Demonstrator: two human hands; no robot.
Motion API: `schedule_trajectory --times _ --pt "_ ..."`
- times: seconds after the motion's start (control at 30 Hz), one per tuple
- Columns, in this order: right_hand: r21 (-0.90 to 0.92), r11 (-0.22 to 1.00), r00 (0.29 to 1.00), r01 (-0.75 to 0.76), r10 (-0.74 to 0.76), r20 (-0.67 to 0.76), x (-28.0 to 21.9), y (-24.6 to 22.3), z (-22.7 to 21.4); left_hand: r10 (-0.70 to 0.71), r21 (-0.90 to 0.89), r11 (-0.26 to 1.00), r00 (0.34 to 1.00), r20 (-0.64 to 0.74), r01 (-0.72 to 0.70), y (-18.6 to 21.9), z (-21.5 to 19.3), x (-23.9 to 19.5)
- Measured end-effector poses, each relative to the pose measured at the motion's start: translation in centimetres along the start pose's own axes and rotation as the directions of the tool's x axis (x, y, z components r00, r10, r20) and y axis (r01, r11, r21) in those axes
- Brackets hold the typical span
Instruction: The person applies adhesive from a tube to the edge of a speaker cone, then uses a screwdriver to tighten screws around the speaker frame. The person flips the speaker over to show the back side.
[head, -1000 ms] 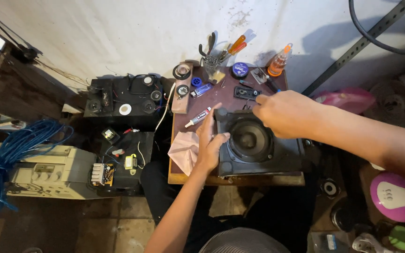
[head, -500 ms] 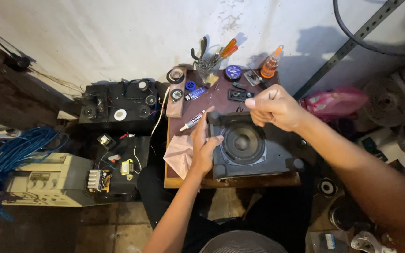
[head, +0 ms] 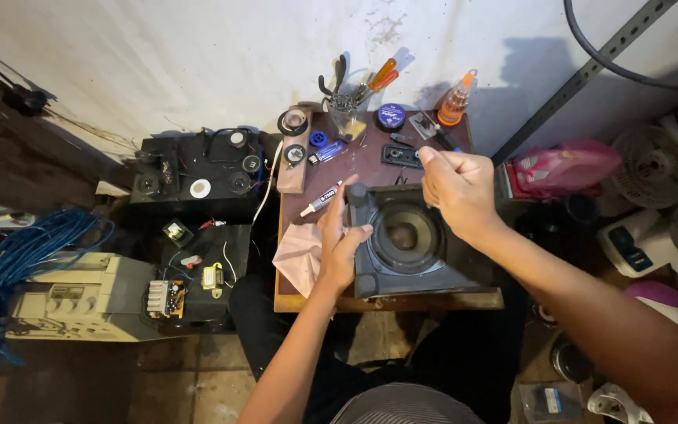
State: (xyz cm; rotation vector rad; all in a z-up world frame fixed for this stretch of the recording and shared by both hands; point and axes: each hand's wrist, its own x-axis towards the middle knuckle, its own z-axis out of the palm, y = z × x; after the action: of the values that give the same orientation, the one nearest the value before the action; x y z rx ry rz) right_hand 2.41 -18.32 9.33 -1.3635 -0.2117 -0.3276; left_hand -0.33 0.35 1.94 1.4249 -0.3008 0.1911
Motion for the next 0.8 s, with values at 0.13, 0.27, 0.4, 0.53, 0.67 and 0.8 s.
schedule_trajectory --times 0.13,0.27,0.4,0.53,0.67,0.8 --pt "-0.047 0.998 0.991 -0.03 0.036 0.13 -0.1 -0.6 -1.5 0.0 -0.002 1.0 1.0 0.005 0.0 0.6 -0.2 0.3" --pt "-0.333 0.943 0.953 0.005 0.097 0.288 0.2 -1.8 -2.8 0.01 0.004 1.0 1.0 0.009 -0.01 1.0 -0.1 0.4" --pt "-0.679 0.71 0.948 0.186 0.051 0.313 0.4 -2.8 -3.8 -0.001 -0.002 1.0 1.0 0.006 0.001 1.4 -0.1 0.3" --pt "-0.479 0.878 0.962 0.011 0.122 0.246 0.1 -5.1 -2.2 -0.002 -0.01 1.0 1.0 -0.005 0.002 -1.6 -0.1 0.1" --pt "-0.324 0.938 0.931 -0.127 0.225 0.288 -3.7 -4.9 1.6 -0.007 0.012 1.0 1.0 0.013 0.007 -0.8 -0.3 0.3" --pt "-0.396 0.918 0.861 -0.028 0.224 0.457 -4.6 -4.3 3.5 0.01 0.037 0.999 1.0 0.027 -0.011 1.3 -0.4 0.1"
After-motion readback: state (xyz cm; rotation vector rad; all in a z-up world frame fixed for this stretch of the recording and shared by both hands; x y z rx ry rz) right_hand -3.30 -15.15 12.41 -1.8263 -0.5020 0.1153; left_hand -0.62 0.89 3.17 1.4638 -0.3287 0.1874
